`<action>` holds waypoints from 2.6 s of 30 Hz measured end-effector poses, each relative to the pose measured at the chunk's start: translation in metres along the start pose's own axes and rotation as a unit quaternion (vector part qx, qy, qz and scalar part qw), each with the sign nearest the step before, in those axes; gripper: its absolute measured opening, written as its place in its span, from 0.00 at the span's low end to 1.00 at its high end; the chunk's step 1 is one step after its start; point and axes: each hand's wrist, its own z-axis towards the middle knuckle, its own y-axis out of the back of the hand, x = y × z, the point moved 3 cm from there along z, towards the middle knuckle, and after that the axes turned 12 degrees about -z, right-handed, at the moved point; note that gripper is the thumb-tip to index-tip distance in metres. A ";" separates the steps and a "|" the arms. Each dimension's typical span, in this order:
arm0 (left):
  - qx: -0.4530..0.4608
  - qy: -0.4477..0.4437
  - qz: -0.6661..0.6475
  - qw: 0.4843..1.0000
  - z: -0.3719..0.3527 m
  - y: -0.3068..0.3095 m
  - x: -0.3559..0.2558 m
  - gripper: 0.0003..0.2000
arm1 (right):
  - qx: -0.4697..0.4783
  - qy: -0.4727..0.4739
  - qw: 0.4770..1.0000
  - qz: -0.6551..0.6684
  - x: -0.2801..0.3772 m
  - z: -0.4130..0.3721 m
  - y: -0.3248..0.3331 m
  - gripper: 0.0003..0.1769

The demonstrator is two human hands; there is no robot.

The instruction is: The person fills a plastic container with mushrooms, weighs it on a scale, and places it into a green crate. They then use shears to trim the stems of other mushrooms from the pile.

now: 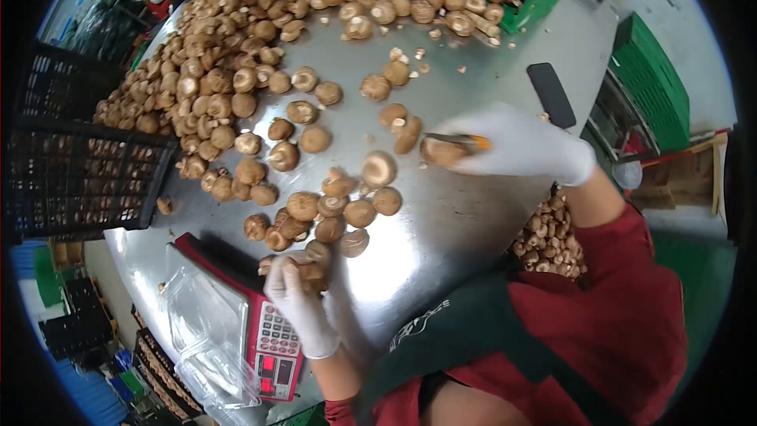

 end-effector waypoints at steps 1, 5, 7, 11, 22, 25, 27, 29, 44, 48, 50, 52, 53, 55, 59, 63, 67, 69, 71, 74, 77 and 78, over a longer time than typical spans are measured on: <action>0.001 -0.041 0.096 0.995 0.010 -0.005 -0.011 0.08 | 0.025 -0.045 0.999 -0.008 -0.004 -0.031 0.010 0.19; 0.013 -0.201 0.434 0.878 0.051 -0.029 -0.039 0.05 | 0.169 -0.151 0.969 -0.096 -0.050 -0.148 0.013 0.23; 0.026 -0.254 0.545 0.799 0.077 -0.047 -0.042 0.13 | 0.128 -0.212 0.967 -0.064 -0.057 -0.169 0.005 0.23; 0.114 -0.221 0.709 0.660 0.141 -0.068 -0.005 0.26 | 0.016 -0.163 0.986 0.009 -0.045 -0.142 -0.017 0.22; 0.190 0.225 -0.179 0.939 0.048 -0.058 -0.018 0.30 | -0.067 -0.034 0.930 0.361 0.049 0.048 -0.087 0.21; 0.172 0.245 -0.242 0.923 0.022 -0.041 0.002 0.32 | 0.042 -0.050 0.896 0.439 0.068 0.067 -0.097 0.22; 0.163 0.247 -0.264 0.918 0.012 -0.036 0.006 0.32 | 0.052 -0.016 0.883 0.466 0.074 0.065 -0.109 0.20; 0.138 0.247 -0.253 0.925 0.008 -0.030 0.009 0.32 | 0.060 -0.018 0.865 0.497 0.078 0.059 -0.116 0.18; 0.102 -0.214 0.571 0.786 0.118 -0.090 -0.007 0.22 | 0.218 -0.082 0.972 0.032 -0.037 -0.133 -0.036 0.14; 0.101 -0.172 0.665 0.720 0.149 -0.119 0.025 0.24 | 0.124 -0.150 0.972 0.129 -0.028 -0.131 -0.034 0.15; 0.154 -0.190 0.652 0.718 0.143 -0.127 0.023 0.23 | 0.089 -0.172 0.973 0.124 -0.029 -0.114 -0.041 0.15; 0.224 -0.182 0.658 0.696 0.133 -0.126 0.016 0.21 | 0.070 -0.162 0.983 0.049 -0.038 -0.091 -0.053 0.17; 0.247 -0.148 0.641 0.712 0.127 -0.127 0.007 0.21 | -0.018 -0.122 0.992 0.035 -0.037 -0.074 -0.054 0.17; 0.283 -0.105 0.629 0.717 0.123 -0.125 -0.004 0.19 | -0.141 -0.061 0.988 0.017 -0.035 -0.035 -0.058 0.20; 0.258 -0.148 0.679 0.671 0.118 -0.133 -0.006 0.17 | -0.181 -0.039 0.982 -0.041 -0.035 0.036 -0.064 0.20; 0.315 -0.153 0.604 0.716 0.102 -0.165 -0.002 0.17 | -0.092 -0.083 0.991 0.046 -0.056 0.058 -0.061 0.13; 0.358 -0.117 0.549 0.746 0.083 -0.183 0.011 0.24 | -0.041 -0.169 0.956 0.235 -0.072 0.047 -0.055 0.07; 0.365 -0.178 0.598 0.691 0.083 -0.184 0.028 0.25 | -0.072 -0.174 0.948 0.258 -0.079 0.040 -0.057 0.07; 0.363 -0.203 0.625 0.661 0.081 -0.183 0.033 0.29 | -0.111 -0.171 0.943 0.262 -0.078 0.032 -0.054 0.07; 0.370 -0.188 0.621 0.665 0.080 -0.184 0.029 0.31 | -0.162 -0.167 0.918 0.322 -0.077 0.015 -0.055 0.08; 0.366 -0.224 0.661 0.615 0.071 -0.196 0.033 0.31 | -0.204 -0.250 0.858 0.400 -0.055 -0.010 -0.052 0.08; 0.354 -0.228 0.686 0.594 0.067 -0.201 0.038 0.30 | -0.217 -0.244 0.852 0.408 -0.052 -0.018 -0.057 0.08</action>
